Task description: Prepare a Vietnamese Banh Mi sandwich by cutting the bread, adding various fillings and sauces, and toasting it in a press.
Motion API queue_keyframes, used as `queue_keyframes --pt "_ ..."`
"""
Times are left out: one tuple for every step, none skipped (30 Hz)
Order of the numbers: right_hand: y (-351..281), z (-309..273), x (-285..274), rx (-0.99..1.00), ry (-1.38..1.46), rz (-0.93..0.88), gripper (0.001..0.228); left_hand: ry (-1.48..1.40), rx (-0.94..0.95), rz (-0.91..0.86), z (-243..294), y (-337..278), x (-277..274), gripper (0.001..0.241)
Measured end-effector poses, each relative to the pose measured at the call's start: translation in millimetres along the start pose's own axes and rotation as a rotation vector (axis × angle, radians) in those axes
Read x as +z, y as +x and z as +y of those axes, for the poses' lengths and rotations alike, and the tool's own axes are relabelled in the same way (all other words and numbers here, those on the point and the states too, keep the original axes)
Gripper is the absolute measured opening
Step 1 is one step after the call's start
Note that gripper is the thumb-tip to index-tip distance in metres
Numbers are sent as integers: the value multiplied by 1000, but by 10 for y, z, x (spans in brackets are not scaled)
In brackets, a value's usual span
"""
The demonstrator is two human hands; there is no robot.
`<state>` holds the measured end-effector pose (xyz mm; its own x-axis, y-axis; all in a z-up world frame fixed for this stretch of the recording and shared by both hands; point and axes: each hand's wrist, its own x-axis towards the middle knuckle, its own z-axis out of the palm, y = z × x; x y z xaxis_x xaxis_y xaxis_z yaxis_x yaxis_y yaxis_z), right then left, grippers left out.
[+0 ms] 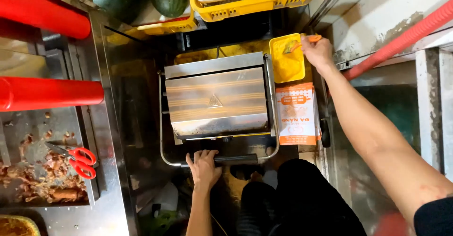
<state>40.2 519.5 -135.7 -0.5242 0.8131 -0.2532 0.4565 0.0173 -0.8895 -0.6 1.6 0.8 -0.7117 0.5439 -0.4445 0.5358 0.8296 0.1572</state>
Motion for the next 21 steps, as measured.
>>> queue_keyframes --pt "-64 -258 -40 -45 -158 50 32 -2 3 4 6 1 -2 47" --pt "-72 -289 -34 -46 -158 45 32 -3 -2 4 -8 2 -16 47" --pt "-89 -314 -62 -94 -176 -4 30 0 -3 -4 -4 -6 -16 48" --pt "-109 -337 -93 -142 -194 -54 29 3 -4 -13 3 -18 -15 50" --pt "-66 -183 -93 -143 -196 -56 29 1 -6 -13 20 -12 -39 50" --pt "-24 -29 -94 -170 -291 -54 27 -2 -10 -10 38 -6 -62 51" --pt "6 130 -95 -195 -388 -52 25 -4 -14 -10 51 -9 -84 52" --pt "-17 120 -114 -194 -391 -55 25 -7 -15 -12 74 -19 -116 52" --pt "-19 101 -116 -116 -204 -63 25 -13 -25 -22 88 -7 -156 53" --pt "-23 83 -121 -38 -17 -72 24 -19 -34 -32 106 3 -195 55" --pt "-62 32 -149 -38 -17 -74 24 -20 -36 -32 95 -11 -162 55" --pt "-104 -22 -182 -63 -161 -61 23 -11 -34 -38 89 -29 -131 55" --pt "-123 -95 -213 -91 -301 -42 21 1 -27 -39 76 -13 -115 55" --pt "-124 -134 -213 -95 -299 -38 21 2 -25 -34 53 -16 -87 55" --pt "-133 -167 -227 -58 -223 -26 20 3 -15 -26 37 -28 -49 53" --pt "-143 -200 -240 -22 -147 -13 20 5 -5 -19 21 -38 -10 51" --pt "-106 -167 -230 -27 -145 -11 20 5 -4 -13 5 -8 -32 51" --pt "-69 -131 -220 -77 -156 -11 18 14 -3 -19 -11 21 -50 52" --pt "-74 -66 -259 -120 -174 -11 17 19 0 -33 -1 7 -40 53" --pt "-100 -123 -266 -119 -180 -10 17 14 2 -35 9 -24 -26 53" --pt "-113 -189 -275 -131 -261 -9 16 27 1 -52 16 -30 -22 55"
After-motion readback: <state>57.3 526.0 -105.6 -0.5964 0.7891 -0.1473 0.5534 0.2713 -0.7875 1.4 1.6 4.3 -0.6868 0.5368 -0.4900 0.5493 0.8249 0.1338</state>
